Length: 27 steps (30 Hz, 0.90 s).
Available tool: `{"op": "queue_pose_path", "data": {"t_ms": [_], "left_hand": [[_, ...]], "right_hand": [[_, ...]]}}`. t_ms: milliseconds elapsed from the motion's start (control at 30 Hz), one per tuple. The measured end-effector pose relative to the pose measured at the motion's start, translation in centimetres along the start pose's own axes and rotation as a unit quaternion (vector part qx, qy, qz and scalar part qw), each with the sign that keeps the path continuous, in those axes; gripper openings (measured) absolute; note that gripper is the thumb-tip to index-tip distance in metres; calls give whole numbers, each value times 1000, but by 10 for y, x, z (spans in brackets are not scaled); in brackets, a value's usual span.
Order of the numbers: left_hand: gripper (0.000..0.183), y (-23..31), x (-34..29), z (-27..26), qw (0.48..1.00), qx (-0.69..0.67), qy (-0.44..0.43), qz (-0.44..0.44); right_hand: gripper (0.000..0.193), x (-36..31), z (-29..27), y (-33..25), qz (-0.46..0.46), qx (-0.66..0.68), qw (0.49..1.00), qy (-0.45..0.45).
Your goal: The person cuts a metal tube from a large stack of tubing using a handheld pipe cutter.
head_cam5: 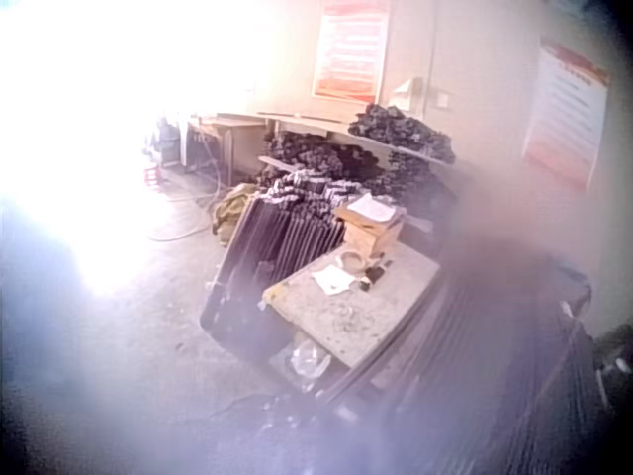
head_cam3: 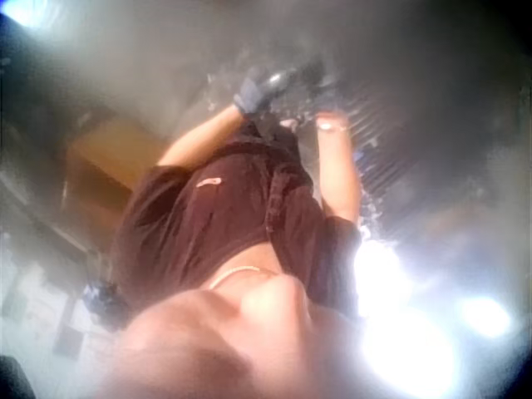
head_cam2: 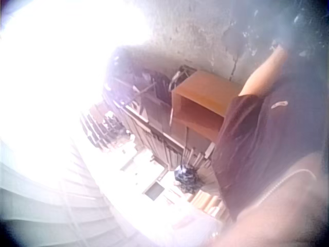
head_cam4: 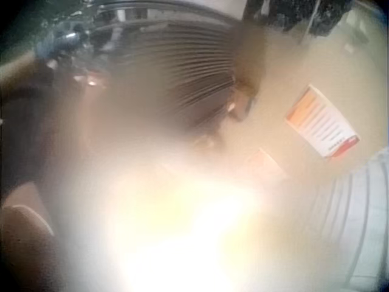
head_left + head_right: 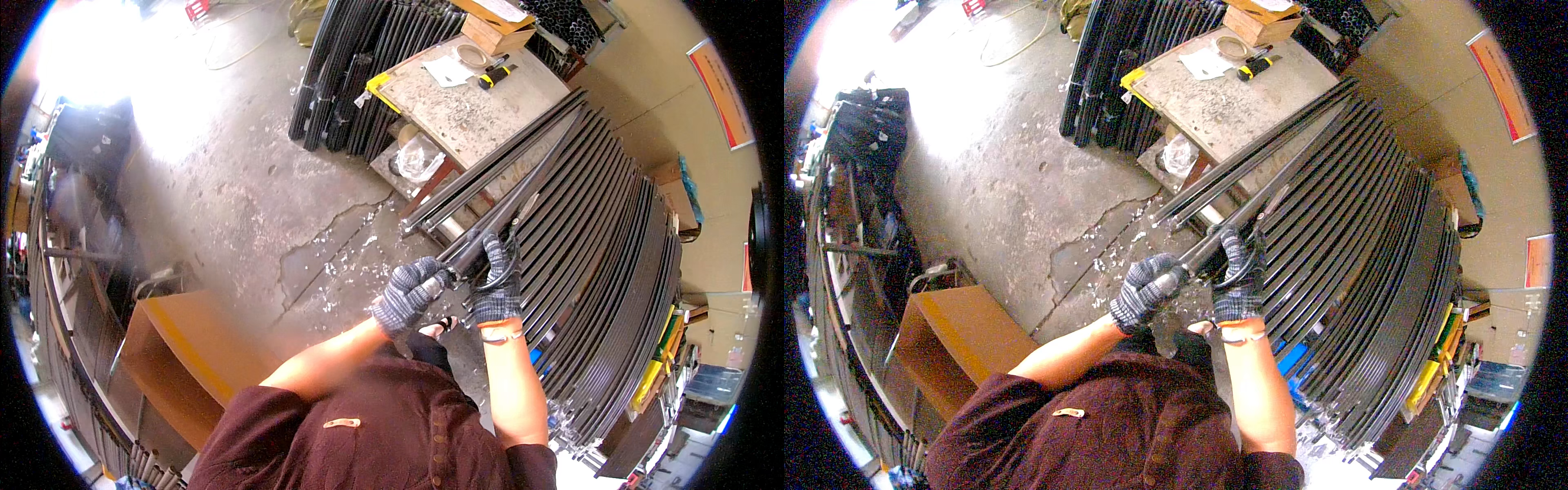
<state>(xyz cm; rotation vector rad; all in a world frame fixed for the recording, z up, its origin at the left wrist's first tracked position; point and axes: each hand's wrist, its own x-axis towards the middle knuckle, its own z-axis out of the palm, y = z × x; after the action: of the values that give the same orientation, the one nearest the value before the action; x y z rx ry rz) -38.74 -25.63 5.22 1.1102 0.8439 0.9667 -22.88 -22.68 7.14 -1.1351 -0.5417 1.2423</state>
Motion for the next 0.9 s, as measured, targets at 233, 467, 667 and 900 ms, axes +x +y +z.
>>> {"op": "queue_pose_path", "data": {"t_ms": [233,467,667,900], "left_hand": [[11,-44,-16,45,960,-230,14,-159],[25,-58,17,-38,952,261,-158,-7],[35,-131,23,-93,990,-10,53,-132],[32,-113,72,-72,948,-253,28,-192]], "right_hand": [[24,-3,15,-1,41,71,996,45],[30,32,-17,-6,27,-18,999,18],[17,39,-31,-3,123,-183,973,62],[20,12,-41,-3,229,-15,973,-19]]}}
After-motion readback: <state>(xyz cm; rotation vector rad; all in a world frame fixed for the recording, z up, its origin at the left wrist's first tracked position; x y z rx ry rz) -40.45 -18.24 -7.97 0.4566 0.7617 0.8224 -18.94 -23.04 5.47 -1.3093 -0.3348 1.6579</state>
